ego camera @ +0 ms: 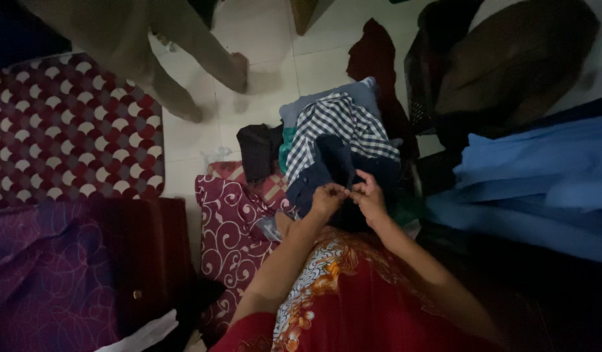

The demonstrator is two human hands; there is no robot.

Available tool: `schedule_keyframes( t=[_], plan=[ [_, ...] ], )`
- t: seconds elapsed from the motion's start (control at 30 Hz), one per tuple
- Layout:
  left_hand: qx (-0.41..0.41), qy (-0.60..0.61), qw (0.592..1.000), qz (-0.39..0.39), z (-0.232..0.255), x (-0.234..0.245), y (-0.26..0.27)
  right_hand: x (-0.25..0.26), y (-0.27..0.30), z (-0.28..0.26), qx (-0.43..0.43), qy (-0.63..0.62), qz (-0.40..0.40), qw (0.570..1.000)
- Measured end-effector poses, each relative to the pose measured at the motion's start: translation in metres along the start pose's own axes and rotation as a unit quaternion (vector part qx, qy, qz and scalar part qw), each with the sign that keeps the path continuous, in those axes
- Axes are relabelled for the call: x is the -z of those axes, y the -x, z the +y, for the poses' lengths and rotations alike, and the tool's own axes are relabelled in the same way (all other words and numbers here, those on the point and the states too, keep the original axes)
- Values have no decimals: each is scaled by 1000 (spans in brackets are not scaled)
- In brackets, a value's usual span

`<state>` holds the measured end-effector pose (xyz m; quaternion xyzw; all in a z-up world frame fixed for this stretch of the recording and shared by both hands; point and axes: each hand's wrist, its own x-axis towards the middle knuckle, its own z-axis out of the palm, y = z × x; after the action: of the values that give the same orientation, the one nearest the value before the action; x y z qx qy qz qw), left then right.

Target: The person picks up shirts from a pile, places them on hangers, and hangs them in a closet. They handle a patterned shirt, a light blue shirt, and a dark blue shirt, placing each on a hanger and moving it to the closet rack.

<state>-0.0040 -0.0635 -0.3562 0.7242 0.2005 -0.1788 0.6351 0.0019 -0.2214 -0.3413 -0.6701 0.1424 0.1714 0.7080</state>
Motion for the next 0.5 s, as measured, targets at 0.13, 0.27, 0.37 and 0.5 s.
schedule_keyframes(
  t=[0.13,0.27,0.37,0.5],
  plan=[
    [-67,7,998,17,-16,0,-5,-3,1,-1,4,-36,-5,999],
    [-25,1,1000,-7,-21,2,-8,-3,0,-1,-19,10,20,1000],
    [-23,34,999,-23,-23,0,-8,-1,0,1,-22,18,23,999],
    [14,98,994,-42,-19,0,-8,1,-4,-1,-58,-13,31,998]
  ],
)
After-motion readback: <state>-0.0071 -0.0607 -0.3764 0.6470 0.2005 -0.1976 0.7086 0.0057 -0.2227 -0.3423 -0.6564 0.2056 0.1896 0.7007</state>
